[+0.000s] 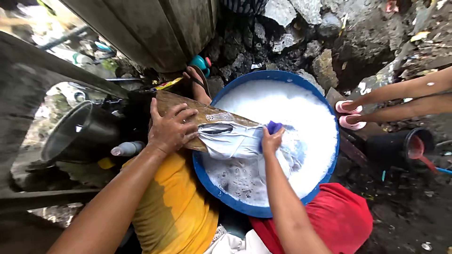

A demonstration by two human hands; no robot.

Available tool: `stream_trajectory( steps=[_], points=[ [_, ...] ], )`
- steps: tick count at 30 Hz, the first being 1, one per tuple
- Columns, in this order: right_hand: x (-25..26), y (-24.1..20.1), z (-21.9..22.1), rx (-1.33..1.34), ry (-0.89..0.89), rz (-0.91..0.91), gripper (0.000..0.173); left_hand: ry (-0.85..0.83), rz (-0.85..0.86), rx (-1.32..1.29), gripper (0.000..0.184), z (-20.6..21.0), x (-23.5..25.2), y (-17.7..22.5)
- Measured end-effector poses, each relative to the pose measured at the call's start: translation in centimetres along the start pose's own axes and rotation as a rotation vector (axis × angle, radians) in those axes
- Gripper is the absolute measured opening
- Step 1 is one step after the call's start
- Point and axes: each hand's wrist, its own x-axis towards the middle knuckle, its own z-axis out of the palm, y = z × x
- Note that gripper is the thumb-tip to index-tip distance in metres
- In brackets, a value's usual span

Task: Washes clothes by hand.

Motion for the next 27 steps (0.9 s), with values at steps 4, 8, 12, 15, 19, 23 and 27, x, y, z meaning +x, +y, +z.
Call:
stream_trajectory(
  steps=[4,8,12,15,19,23,27],
  points=[
    [-11.6,-9.2,4.8,0.013,-0.321,-0.340,0.064,0.001,-0.005,-0.001,0.018,-0.1,0.0,0.2],
    [-7.8,-5.9,2.2,-0.026,-0.317,-0.393,0.063,-0.003,0.002,0.000,0.020,-0.2,0.1,0.1],
    [1.1,1.6,-0.9,-0.041,-0.011,-0.020,0.076,0.005,-0.003,0.004,0.019,-0.1,0.0,0.1],
    [-3.8,-3.6,2.2,0.046,-0.083,-0.116,0.071,0.004,-0.001,0.009,0.019,0.0,0.2,0.0],
    [-13.4,-9.8,4.2,0.004,-0.455,-0.438,0.060,-0.007,0.000,0.002,0.017,-0.2,0.0,0.1],
    [-4.4,-1.8,0.4,-0.057,-0.206,-0.212,0.070,-0.006,-0.002,-0.014,0.019,0.0,0.2,0.1],
    [-0.9,0.0,0.3,0.003,-0.026,-0.019,0.076,0.018,0.001,-0.019,0.018,0.1,0.2,-0.1]
  ],
)
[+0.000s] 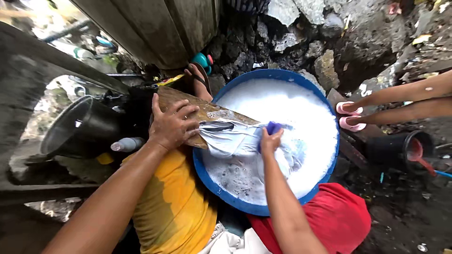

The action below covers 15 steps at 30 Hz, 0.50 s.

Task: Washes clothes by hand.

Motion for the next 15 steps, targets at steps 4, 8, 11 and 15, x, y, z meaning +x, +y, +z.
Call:
stream_trajectory(
  steps=[4,8,11,15],
  points=[
    [-12.0,-8.6,4.6,-0.005,-0.355,-0.336,0.061,-0.015,-0.006,0.015,0.017,-0.1,-0.1,0.2],
    [-7.8,-3.7,1.4,-0.074,-0.338,-0.347,0.064,-0.033,-0.005,-0.001,0.019,-0.2,0.1,0.1],
    [-1.0,2.4,-1.4,-0.057,-0.046,-0.045,0.075,-0.012,0.000,-0.002,0.018,-0.1,0.0,0.2],
    [-6.3,-3.3,2.3,0.028,-0.098,-0.106,0.069,-0.007,-0.005,0.015,0.018,0.0,0.3,0.0]
  ],
)
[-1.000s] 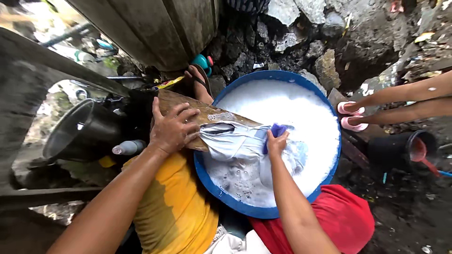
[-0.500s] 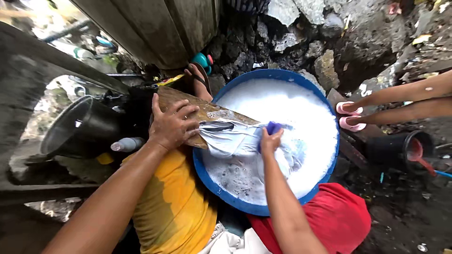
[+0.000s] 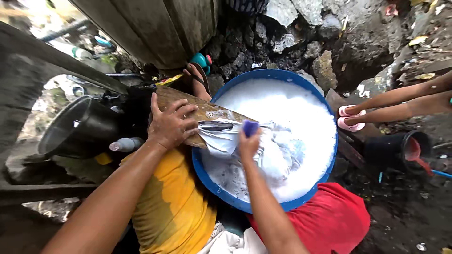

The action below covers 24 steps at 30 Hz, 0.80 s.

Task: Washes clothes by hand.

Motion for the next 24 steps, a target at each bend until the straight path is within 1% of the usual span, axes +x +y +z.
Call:
stream_trajectory(
  steps=[2,3,4,5,6,7,9,10,11,12,13,15,16,17,18,19,20,21,23,24],
  points=[
    [-6.3,-4.5,3.0,-0.026,-0.225,-0.204,0.062,-0.021,-0.012,-0.011,0.014,-0.1,-0.3,0.3],
    [-8.0,-5.4,3.5,-0.036,-0.297,-0.304,0.059,-0.014,-0.009,-0.012,0.014,-0.2,-0.3,0.4],
    [-8.3,-5.0,3.4,-0.050,-0.328,-0.358,0.059,-0.016,-0.008,-0.013,0.014,-0.3,-0.2,0.4],
    [-7.5,-3.4,2.7,-0.077,-0.325,-0.357,0.059,-0.023,-0.006,-0.003,0.013,-0.4,-0.1,0.3],
    [-5.9,-1.2,1.3,-0.112,-0.291,-0.296,0.060,-0.016,-0.001,0.002,0.015,-0.3,-0.1,0.2],
    [-4.1,1.6,-0.4,-0.142,-0.232,-0.195,0.064,-0.002,0.005,0.002,0.017,-0.1,-0.1,0.2],
    [-0.2,6.9,-3.1,-0.156,-0.049,0.038,0.072,0.013,0.006,-0.005,0.018,0.1,-0.4,0.3],
    [1.2,7.8,-3.8,-0.124,0.024,0.127,0.074,0.014,0.009,-0.004,0.017,0.0,-0.3,0.2],
    [1.6,6.9,-4.0,-0.082,0.050,0.180,0.074,0.018,0.010,-0.004,0.018,-0.1,-0.1,0.1],
    [0.8,5.0,-3.6,-0.046,0.039,0.190,0.073,0.005,0.004,-0.018,0.019,-0.2,-0.1,0.2],
    [-0.7,2.4,-2.4,-0.011,-0.008,0.145,0.070,-0.002,-0.001,-0.030,0.020,-0.2,0.0,0.2],
    [-4.7,-2.6,1.3,-0.006,-0.138,-0.092,0.064,-0.019,-0.010,-0.034,0.019,-0.4,0.2,0.0],
    [-6.4,-4.5,2.6,-0.020,-0.222,-0.220,0.060,-0.024,-0.009,-0.033,0.016,-0.4,0.1,0.1],
    [-7.2,-5.8,3.0,-0.030,-0.301,-0.325,0.057,-0.015,-0.002,-0.037,0.012,-0.5,0.1,0.2],
    [-6.6,-6.0,2.7,-0.039,-0.340,-0.378,0.056,-0.008,0.006,-0.031,0.012,-0.5,0.2,0.0],
    [-5.0,-5.1,1.9,-0.052,-0.335,-0.365,0.057,-0.005,0.011,-0.022,0.014,-0.4,0.2,-0.1],
    [-2.7,-3.1,0.6,-0.068,-0.279,-0.304,0.060,-0.008,0.011,-0.022,0.019,-0.2,0.2,-0.2],
    [0.1,-0.6,-0.8,-0.082,-0.180,-0.222,0.063,-0.003,0.007,-0.024,0.021,0.0,0.3,-0.2],
    [5.0,4.3,-3.5,-0.096,0.019,-0.018,0.074,-0.007,-0.004,-0.035,0.022,0.1,0.1,-0.1],
    [6.7,5.5,-4.2,-0.070,0.087,0.058,0.077,-0.008,-0.008,-0.035,0.022,0.0,0.2,-0.1]
  ],
)
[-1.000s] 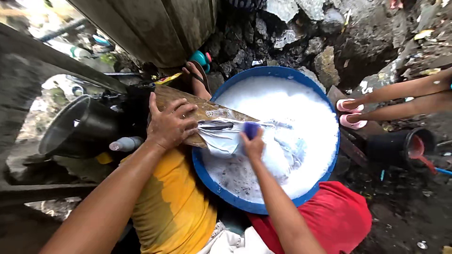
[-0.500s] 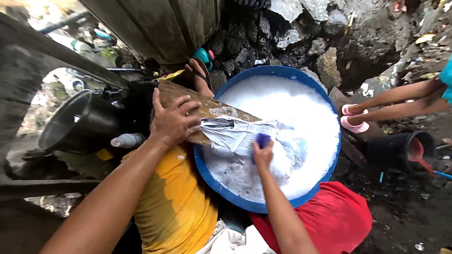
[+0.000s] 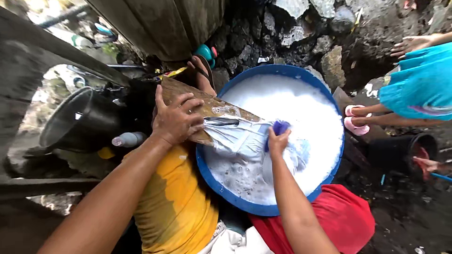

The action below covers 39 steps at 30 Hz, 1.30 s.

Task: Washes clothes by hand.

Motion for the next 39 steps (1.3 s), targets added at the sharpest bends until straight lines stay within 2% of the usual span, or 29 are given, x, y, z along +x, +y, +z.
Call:
stream_trajectory(
  steps=[1,3,5,7,8,10,13,15,17,19,21,23,27,29,31,34,36,39],
  points=[
    [0.7,-0.3,0.2,0.021,0.033,0.046,0.077,0.007,0.000,0.009,0.021,-0.1,0.1,-0.1],
    [-2.0,-4.1,2.0,0.071,0.003,-0.011,0.074,0.007,0.000,0.013,0.022,0.0,0.0,-0.1],
    [-7.7,-9.6,4.9,0.076,-0.147,-0.186,0.068,-0.009,-0.003,0.021,0.021,0.0,0.1,-0.1],
    [-11.6,-12.7,5.5,0.042,-0.344,-0.382,0.062,-0.012,0.001,0.019,0.019,-0.1,-0.1,0.0],
    [-11.3,-12.8,5.1,0.023,-0.388,-0.434,0.061,-0.009,0.005,0.016,0.019,-0.3,0.0,0.0],
    [-7.5,-9.5,3.4,-0.013,-0.322,-0.379,0.064,-0.010,0.011,0.018,0.024,-0.3,0.0,0.1],
    [0.2,-1.9,0.4,-0.042,-0.045,-0.087,0.074,0.003,0.002,0.011,0.023,0.0,-0.1,0.1],
    [2.4,-0.8,0.3,-0.009,0.048,0.043,0.074,-0.003,-0.008,0.022,0.021,-0.1,0.0,0.0],
    [-0.7,-4.4,2.1,0.047,-0.007,-0.021,0.071,-0.014,-0.008,0.025,0.020,-0.2,0.0,0.3],
    [-6.9,-10.1,4.7,0.029,-0.151,-0.212,0.064,-0.014,0.000,0.017,0.020,-0.4,0.2,0.4],
    [-10.8,-12.4,5.7,0.032,-0.271,-0.427,0.057,-0.002,0.004,0.008,0.020,-0.3,-0.1,0.5],
    [-8.8,-10.6,4.2,0.020,-0.305,-0.413,0.060,-0.003,0.009,0.013,0.022,-0.3,0.0,0.3],
    [0.5,-0.5,-0.2,-0.062,-0.029,-0.037,0.074,-0.005,-0.003,0.014,0.022,-0.2,0.0,0.4],
    [1.7,-0.3,-0.1,-0.015,0.036,0.072,0.075,-0.008,-0.005,0.028,0.021,-0.2,0.1,0.3],
    [-2.1,-4.8,2.2,0.053,-0.015,-0.030,0.072,-0.009,-0.002,0.025,0.020,-0.2,0.2,0.4],
    [-11.2,-12.2,5.4,0.066,-0.285,-0.324,0.059,-0.028,-0.018,0.019,0.018,-0.3,-0.1,0.5],
    [-11.6,-11.8,5.1,0.072,-0.347,-0.422,0.058,-0.023,-0.008,0.007,0.019,-0.5,0.0,0.4],
    [-5.0,-4.8,2.1,-0.001,-0.194,-0.234,0.068,-0.005,0.006,0.025,0.021,-0.1,0.1,0.2]
  ],
)
